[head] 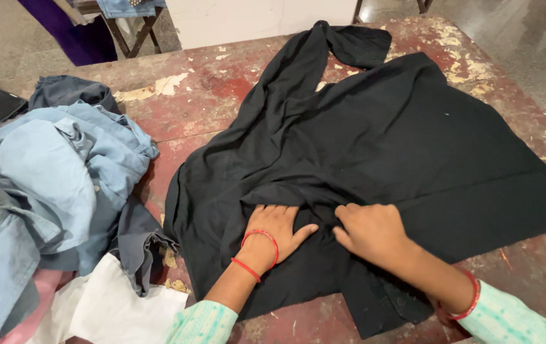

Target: The person folds a black long-sleeve shirt on a worn table, smoothing and aligning the fabric, then folds it into a compact rectangle and sets it aside. The person then unfolds a light blue long-sleeve shirt, smooths it, and begins folding it in the same manner.

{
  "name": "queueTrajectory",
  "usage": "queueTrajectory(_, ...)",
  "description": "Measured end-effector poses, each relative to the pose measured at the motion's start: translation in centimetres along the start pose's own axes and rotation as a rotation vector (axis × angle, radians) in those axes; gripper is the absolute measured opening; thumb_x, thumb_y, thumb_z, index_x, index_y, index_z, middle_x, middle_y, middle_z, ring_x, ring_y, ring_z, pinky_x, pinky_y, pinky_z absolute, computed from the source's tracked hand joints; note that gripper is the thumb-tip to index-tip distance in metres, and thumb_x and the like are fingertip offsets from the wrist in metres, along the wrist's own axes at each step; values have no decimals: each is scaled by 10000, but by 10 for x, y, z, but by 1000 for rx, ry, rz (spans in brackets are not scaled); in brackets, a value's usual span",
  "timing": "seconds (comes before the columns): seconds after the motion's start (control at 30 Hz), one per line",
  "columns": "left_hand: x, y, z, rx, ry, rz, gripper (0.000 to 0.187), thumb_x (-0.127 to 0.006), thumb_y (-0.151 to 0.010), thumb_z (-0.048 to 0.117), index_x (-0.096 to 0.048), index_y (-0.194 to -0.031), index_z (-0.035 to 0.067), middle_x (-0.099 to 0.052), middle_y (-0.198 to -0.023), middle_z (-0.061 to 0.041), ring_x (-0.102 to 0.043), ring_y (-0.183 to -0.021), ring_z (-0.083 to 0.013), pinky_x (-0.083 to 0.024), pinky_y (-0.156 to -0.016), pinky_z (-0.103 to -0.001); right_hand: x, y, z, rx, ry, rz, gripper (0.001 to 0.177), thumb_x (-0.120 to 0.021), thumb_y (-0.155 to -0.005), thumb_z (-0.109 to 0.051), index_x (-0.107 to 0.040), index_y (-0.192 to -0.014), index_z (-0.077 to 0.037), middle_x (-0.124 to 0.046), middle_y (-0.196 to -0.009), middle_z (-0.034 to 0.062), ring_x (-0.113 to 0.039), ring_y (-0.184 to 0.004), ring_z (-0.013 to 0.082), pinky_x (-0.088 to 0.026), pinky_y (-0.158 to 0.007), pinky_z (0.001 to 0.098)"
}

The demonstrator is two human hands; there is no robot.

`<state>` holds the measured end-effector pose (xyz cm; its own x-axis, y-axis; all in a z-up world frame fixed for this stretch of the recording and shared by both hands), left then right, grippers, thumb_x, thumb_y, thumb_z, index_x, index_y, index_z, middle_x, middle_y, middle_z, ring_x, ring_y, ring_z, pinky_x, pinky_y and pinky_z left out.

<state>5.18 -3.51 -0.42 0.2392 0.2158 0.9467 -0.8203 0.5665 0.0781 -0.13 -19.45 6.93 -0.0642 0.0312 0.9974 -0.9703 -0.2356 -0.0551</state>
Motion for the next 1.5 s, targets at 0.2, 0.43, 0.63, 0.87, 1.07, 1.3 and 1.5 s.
queueTrajectory(0.2, 2, 0, 4, -133, 22, 319, 800, -530, -944, 635, -525, -1432, 2, -528, -1432, -236, -471, -1347, -396, -319, -1124, -515, 21, -15, 66, -96, -589, 191, 166, -734, -784, -224, -722, -930, -146, -734, -845, 54, -706, -760, 274, -537, -645, 396)
queueTrajectory(0.43, 0, 2, -2, 68, 188, 53, 704, -574, -915, 578, -537, -1410, 79, -515, -1476, -177, -464, -1359, -384, -357, -1135, -463, 50, -16, 90, -2, -789, 77, 299, -774, -727, -116, -682, -1009, -157, -693, -931, 14, -693, -881, 216, -517, -718, 356)
queueTrajectory(0.63, -7, 2, -3, 46, 176, 120, 715, -550, -944, 600, -519, -1427, 74, -486, -1505, -188, -430, -1392, -394, -326, -1149, -467, 105, 7, 100, -124, 374, 343, 288, -809, -778, -117, -682, -1008, -235, -623, -942, -10, -632, -948, 224, -477, -767, 385)
queueTrajectory(0.87, -1, 15, 3, -158, 276, 279, 709, -519, -983, 588, -529, -1449, 53, -484, -1536, -222, -420, -1444, -403, -310, -1201, -463, 105, 33, 131, -77, 430, 597, 408, -785, -714, -74, -728, -1098, -201, -681, -1146, -46, -622, -1128, 214, -458, -999, 410)
queueTrajectory(1.07, 24, 74, 49, -215, 518, -57, 639, -575, -947, 404, -501, -1509, 110, -542, -1490, -145, -576, -1279, -345, -474, -1028, -432, 41, 62, 173, -230, 337, 368, 502, -768, -719, -98, -747, -1200, -240, -701, -1227, -64, -650, -1171, 201, -502, -996, 394)
queueTrajectory(1.3, 89, 97, 63, -530, -317, 649, 340, -586, -888, 199, -674, -1195, 80, -615, -1298, -82, -596, -1200, -261, -474, -917, -389, 22, 80, 196, -339, 302, 397, 482, -748, -772, -84, -775, -1211, -281, -697, -1196, -52, -662, -1022, 207, -556, -757, 343)
queueTrajectory(1.5, 60, 85, 62, -532, -79, 451, 400, -653, -856, 387, -692, -1090, 66, -634, -1077, -54, -590, -934, -232, -464, -757, -361, 17, 77, 227, -365, 346, 532, 412, -744, -883, -63, -781, -1212, -307, -649, -1096, -37, -614, -954, 209, -515, -741, 358)
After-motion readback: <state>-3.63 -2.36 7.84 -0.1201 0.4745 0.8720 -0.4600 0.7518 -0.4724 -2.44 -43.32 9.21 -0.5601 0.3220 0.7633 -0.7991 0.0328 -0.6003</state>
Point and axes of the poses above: each hand's wrist, its own y-axis away from the middle knuckle, its own x-axis out of the back of the hand, z = x × y, the point moved 6 cm from there along -y, towards the middle knuckle
